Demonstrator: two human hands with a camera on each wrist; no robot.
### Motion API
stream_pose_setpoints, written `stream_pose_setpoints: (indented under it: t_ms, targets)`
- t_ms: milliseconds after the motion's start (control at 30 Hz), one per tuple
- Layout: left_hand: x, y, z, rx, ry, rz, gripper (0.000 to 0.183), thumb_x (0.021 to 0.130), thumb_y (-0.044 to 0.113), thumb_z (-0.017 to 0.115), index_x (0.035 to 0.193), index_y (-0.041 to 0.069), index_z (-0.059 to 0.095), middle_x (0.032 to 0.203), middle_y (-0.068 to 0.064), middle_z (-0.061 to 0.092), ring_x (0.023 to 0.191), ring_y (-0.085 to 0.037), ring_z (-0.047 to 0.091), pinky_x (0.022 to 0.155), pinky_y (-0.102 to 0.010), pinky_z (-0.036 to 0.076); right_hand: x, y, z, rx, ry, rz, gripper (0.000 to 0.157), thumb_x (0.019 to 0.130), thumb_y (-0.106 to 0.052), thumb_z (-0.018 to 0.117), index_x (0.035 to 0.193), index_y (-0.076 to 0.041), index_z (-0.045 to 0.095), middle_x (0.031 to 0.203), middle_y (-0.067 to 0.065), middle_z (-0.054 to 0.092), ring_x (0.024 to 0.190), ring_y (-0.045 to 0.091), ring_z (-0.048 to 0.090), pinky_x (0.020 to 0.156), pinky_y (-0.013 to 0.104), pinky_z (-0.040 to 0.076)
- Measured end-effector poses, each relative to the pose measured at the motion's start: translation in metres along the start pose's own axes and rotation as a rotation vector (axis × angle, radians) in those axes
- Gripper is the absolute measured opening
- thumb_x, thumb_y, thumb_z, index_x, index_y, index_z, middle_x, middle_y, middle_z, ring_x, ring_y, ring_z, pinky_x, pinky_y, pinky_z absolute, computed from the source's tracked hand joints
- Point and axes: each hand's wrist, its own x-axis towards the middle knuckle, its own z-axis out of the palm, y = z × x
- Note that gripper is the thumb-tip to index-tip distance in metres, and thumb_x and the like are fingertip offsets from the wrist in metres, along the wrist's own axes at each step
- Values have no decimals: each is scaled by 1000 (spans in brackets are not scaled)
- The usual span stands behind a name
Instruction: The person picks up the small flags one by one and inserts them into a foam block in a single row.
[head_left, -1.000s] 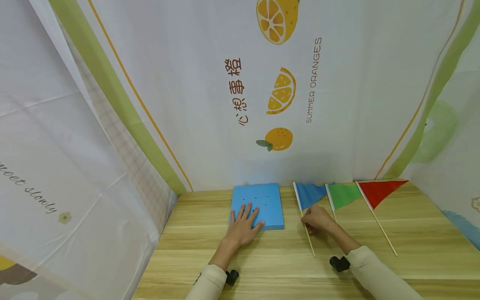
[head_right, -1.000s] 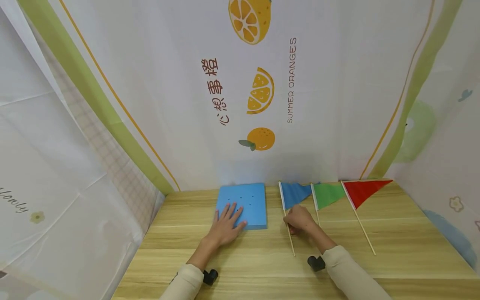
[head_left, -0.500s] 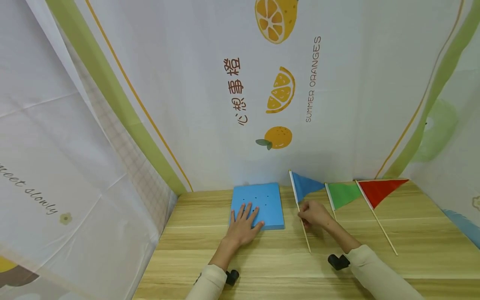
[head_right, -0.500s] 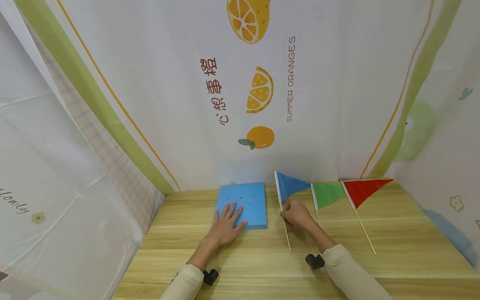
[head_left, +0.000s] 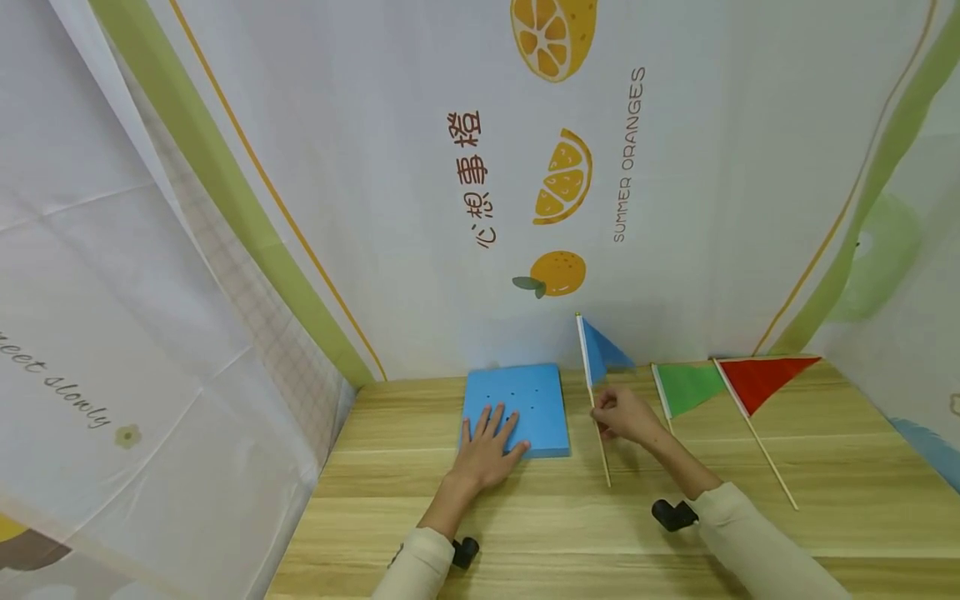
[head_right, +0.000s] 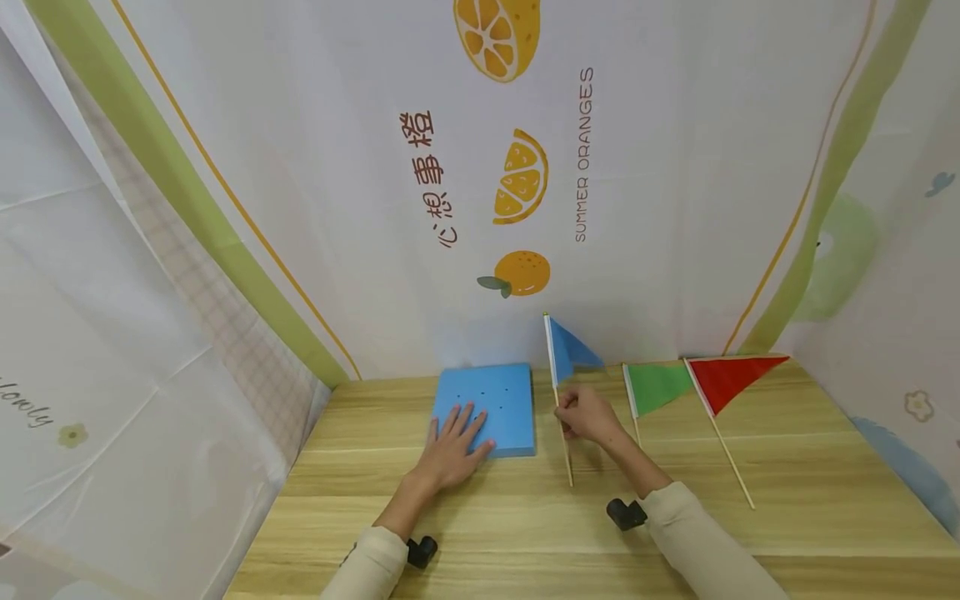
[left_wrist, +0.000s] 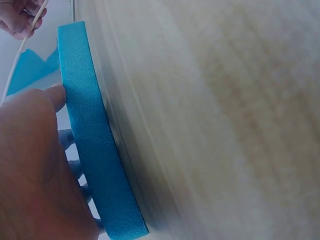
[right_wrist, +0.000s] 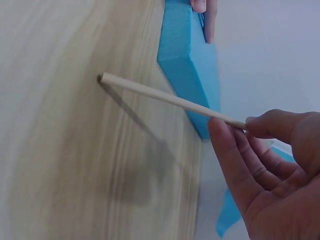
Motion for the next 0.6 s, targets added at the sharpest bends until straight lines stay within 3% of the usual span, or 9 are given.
stream_pose_setpoints:
  t_ms: [367, 600]
  targets:
    - [0, 0, -1, -3, 3, 2, 70, 112, 58, 43, 170, 20, 33, 179, -12, 20, 167, -38, 15, 131, -71, 11, 7, -11, -2, 16, 37, -35, 7, 101, -1, 63, 100, 6, 61, 93, 24, 70, 73, 20, 72, 69, 37, 67]
    - [0, 0, -2, 5, 3, 3, 70, 112, 57, 43, 170, 19, 34, 179, -12, 21, 166, -39, 16, 130, -71, 12, 12, -14, -3, -2, 66, -40, 8, 102, -3, 64, 101, 5, 62, 92, 18, 70, 75, 20, 73, 71, 37, 68]
